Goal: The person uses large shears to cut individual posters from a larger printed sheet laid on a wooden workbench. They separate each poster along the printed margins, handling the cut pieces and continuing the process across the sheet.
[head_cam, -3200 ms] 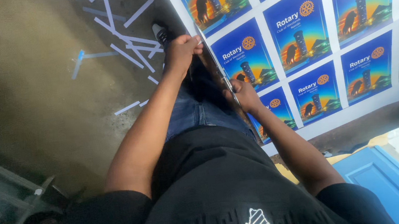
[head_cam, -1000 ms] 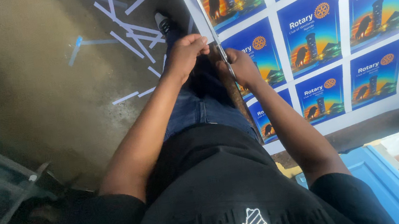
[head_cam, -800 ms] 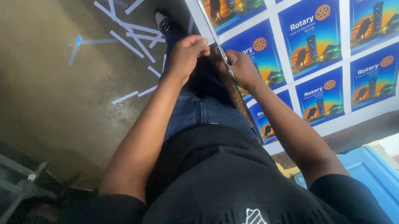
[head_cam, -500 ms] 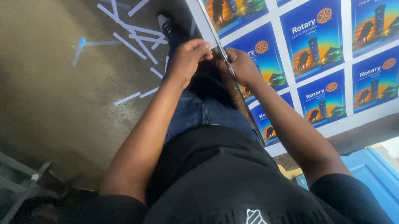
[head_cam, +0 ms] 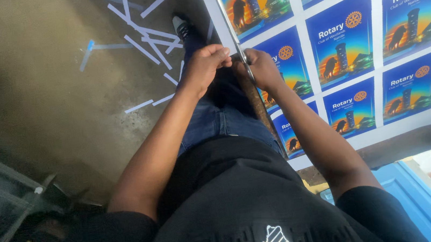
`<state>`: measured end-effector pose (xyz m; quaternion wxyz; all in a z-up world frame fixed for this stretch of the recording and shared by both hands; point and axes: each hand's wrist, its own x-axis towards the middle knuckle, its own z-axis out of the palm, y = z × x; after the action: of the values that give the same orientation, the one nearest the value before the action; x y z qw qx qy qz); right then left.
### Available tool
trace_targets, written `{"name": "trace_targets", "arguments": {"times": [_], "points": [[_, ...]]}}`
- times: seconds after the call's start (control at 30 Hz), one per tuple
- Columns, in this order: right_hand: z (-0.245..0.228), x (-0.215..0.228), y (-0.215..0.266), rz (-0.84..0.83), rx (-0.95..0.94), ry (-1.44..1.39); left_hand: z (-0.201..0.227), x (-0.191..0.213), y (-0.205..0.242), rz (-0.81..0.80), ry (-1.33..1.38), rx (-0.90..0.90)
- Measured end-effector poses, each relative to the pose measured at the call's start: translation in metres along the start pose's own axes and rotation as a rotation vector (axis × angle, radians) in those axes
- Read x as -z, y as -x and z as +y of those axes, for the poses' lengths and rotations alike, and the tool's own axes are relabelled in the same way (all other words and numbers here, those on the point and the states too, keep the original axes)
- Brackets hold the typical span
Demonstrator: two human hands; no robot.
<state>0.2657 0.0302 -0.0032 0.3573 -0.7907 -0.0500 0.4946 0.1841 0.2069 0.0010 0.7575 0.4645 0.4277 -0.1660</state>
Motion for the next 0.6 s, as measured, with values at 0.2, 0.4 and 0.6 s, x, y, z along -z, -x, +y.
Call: {"name": "trace_targets", "arguments": {"times": [0.2, 0.4, 0.6], "points": [[-0.017, 0.003, -0.011, -0.036, -0.027, 0.03, -0.01, 0.0, -0.004, -0.023, 0.019, -0.011], [-0.022, 0.003, -0.023, -0.043, -0.046, 0.004, 0.002, -0.001, 0.005, -0.035, 0.019, -0.027], [-0.035, 0.007, -0.019, -0.035, -0.038, -0.001, 0.003, 0.001, 0.007, -0.031, 0.026, -0.018]]}}
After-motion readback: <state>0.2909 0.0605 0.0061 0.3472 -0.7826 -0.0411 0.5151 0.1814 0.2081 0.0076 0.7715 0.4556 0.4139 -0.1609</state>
